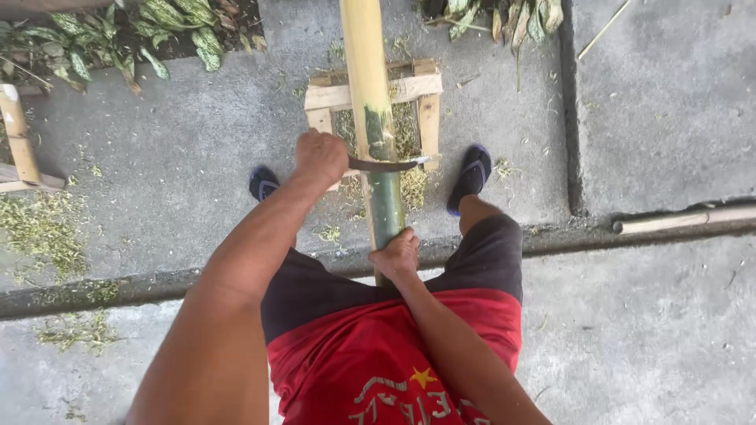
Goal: Shaving the outer layer of a bamboo stalk using a curved knife while it is resting on a wooden stand.
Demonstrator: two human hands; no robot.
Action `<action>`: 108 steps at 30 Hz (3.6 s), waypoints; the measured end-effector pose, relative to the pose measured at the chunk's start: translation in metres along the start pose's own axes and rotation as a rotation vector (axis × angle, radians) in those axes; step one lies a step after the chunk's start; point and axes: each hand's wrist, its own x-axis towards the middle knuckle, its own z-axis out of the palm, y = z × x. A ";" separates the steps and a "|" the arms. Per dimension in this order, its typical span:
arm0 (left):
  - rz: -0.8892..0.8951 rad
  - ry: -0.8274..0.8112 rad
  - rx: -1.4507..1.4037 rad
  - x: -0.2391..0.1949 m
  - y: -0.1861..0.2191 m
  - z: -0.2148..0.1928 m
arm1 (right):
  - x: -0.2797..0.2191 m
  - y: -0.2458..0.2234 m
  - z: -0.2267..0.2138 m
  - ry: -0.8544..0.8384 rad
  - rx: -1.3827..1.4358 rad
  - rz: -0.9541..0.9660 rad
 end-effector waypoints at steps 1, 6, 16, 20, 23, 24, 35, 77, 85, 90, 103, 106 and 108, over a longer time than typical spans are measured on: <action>0.002 -0.010 0.000 0.000 0.007 0.010 | -0.003 0.007 0.003 -0.007 0.000 0.007; -0.029 0.033 -0.010 0.019 0.007 0.033 | 0.001 -0.002 -0.002 0.033 0.026 -0.041; -0.030 0.185 0.000 0.026 0.013 0.082 | -0.006 0.005 -0.001 0.011 0.072 -0.024; 0.100 0.184 -0.012 0.014 0.018 0.075 | -0.012 0.009 -0.005 -0.009 0.065 0.002; 0.095 0.294 0.033 0.021 0.014 0.078 | -0.005 -0.001 -0.008 0.002 0.051 -0.028; 0.186 0.290 0.155 0.029 0.016 0.081 | 0.001 -0.006 -0.013 0.017 0.055 -0.046; 0.056 0.217 -0.043 0.011 0.029 0.065 | 0.000 0.013 0.007 0.014 0.085 -0.035; -0.432 0.460 -2.044 -0.156 0.046 0.221 | 0.042 0.031 -0.039 -0.138 -0.078 -0.425; -0.622 0.380 -2.007 -0.177 0.041 0.198 | 0.058 -0.032 -0.098 0.179 0.017 -0.467; -0.734 0.318 -2.101 -0.180 0.042 0.181 | 0.096 -0.053 -0.102 0.309 0.029 -0.578; -0.731 0.249 -2.063 -0.173 0.044 0.188 | 0.125 -0.057 -0.093 0.473 0.072 -0.873; -0.713 0.254 -2.076 -0.176 0.044 0.187 | 0.126 -0.063 -0.092 0.528 -0.056 -0.906; -0.686 0.275 -2.087 -0.175 0.042 0.193 | 0.134 -0.067 -0.093 0.407 -0.093 -0.664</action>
